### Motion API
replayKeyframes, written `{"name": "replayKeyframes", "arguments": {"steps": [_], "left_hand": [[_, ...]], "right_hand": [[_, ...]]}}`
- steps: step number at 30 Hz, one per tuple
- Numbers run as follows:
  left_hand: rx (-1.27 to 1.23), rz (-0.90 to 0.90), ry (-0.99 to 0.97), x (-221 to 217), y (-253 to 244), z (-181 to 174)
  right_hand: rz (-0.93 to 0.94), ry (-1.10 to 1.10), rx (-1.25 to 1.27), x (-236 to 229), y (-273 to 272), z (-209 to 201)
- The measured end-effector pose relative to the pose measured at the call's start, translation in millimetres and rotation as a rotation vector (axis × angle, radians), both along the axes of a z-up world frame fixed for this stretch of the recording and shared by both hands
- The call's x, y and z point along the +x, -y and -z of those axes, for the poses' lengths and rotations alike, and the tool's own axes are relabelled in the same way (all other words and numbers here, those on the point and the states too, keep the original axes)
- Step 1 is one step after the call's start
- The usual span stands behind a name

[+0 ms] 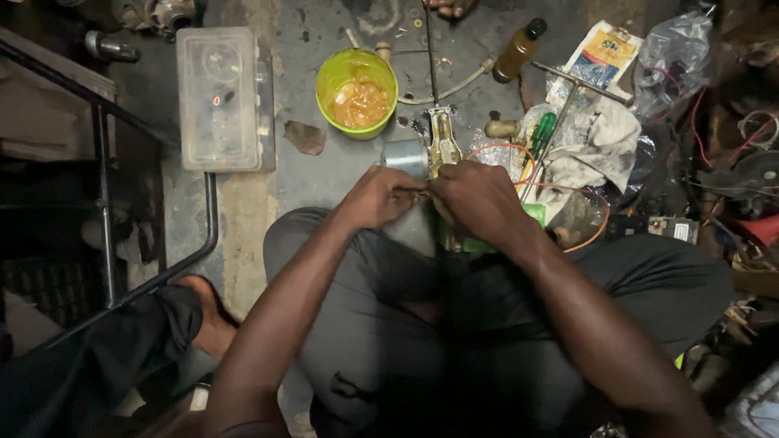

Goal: The person sits on the floor and works on a small electrical component, possibly a starter motor. They use a hammer to tap the component, connect wires from a green battery to test it, and handle a white plastic part.

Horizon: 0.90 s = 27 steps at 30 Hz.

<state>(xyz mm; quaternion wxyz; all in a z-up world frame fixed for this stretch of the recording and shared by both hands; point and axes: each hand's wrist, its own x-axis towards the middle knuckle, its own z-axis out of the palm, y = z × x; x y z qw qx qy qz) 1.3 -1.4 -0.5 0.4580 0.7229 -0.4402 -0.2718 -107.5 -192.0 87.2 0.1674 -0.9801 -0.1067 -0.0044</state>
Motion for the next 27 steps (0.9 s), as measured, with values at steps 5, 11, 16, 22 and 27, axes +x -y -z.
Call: {"name": "replayKeyframes", "arguments": {"steps": [5,11,16,22,27], "left_hand": [[-0.022,-0.02,0.057,0,1,1],[0.057,-0.02,0.024,0,1,0],[0.001,-0.032,0.035,1,2,5],[0.009,-0.022,-0.012,1,0,8],[-0.012,-0.005,0.035,1,2,11]], "right_hand": [[0.002,0.012,0.027,-1,-1,-1],[-0.001,0.041,0.024,-1,-1,-2],[0.012,0.042,0.015,-1,-2,0],[0.012,0.042,0.022,-3,-2,2],[0.017,0.061,0.015,-7,-4,5]]}}
